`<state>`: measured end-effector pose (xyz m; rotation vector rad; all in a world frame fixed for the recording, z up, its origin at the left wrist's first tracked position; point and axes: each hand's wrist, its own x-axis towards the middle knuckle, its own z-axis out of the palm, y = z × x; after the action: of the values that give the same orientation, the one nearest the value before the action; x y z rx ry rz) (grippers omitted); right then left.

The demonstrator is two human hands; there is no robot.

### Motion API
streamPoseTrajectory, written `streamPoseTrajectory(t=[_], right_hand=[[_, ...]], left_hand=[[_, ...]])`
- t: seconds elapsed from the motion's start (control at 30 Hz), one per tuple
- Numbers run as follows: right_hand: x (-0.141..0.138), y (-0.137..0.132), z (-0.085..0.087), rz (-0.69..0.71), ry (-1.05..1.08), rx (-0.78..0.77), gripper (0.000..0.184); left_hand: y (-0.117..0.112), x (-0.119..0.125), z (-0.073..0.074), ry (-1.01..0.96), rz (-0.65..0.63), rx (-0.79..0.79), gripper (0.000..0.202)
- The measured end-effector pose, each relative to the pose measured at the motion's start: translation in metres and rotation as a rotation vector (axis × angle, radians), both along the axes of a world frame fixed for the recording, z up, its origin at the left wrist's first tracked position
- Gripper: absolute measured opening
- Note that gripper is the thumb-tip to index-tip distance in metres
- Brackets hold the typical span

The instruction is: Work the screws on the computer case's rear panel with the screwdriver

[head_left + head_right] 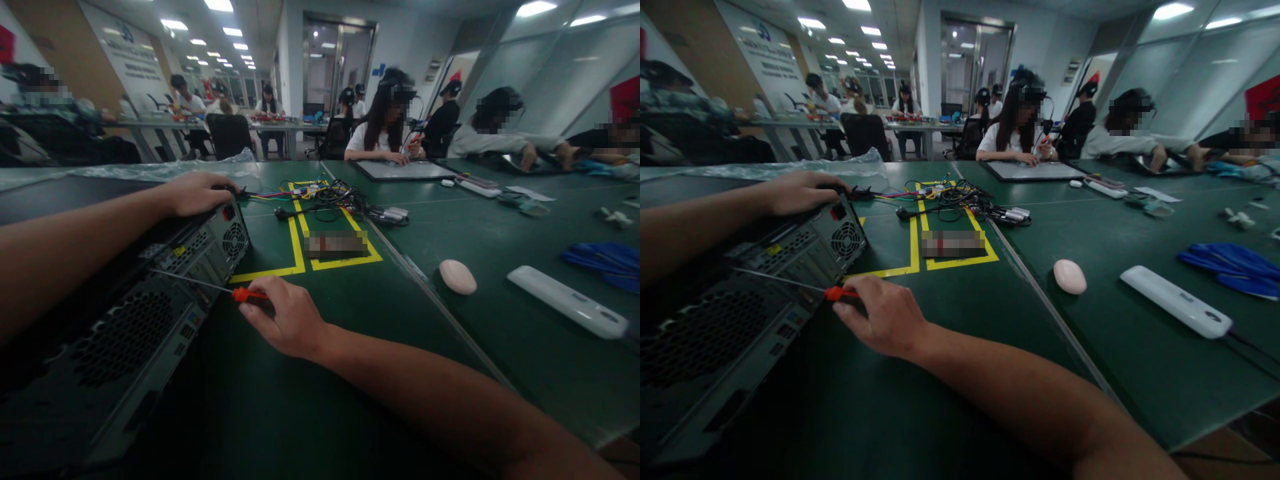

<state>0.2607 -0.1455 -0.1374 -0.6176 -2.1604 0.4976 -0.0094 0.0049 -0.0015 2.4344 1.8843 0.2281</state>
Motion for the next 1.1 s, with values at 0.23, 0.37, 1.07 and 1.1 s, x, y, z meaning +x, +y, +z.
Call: streamPoseTrajectory(t=[0.23,0.37,1.07,1.1], right_hand=[[-0.0001,0.0002,0.0018,-0.007,-0.017,-0.024,0.033],[-0.0001,-0.0005,0.0007,0.017,0.01,-0.075,0.037],[-0.0011,0.0043,-0.0059,0.03,0.038,0.012,0.024],[-0.0011,0.0043,-0.0058,0.026,0.039,0.001,0.023]], left_hand=[[0.0047,-0.0057,-0.003,-0.021,-0.035,0.0,0.071],[0.0051,-0.0055,-0.0033,-0.007,-0.029,0.001,0.07],[-0.002,-0.0011,0.0019,0.021,-0.011,0.018,0.065],[-0.0018,-0.0012,0.0017,0.019,-0.013,0.017,0.065]])
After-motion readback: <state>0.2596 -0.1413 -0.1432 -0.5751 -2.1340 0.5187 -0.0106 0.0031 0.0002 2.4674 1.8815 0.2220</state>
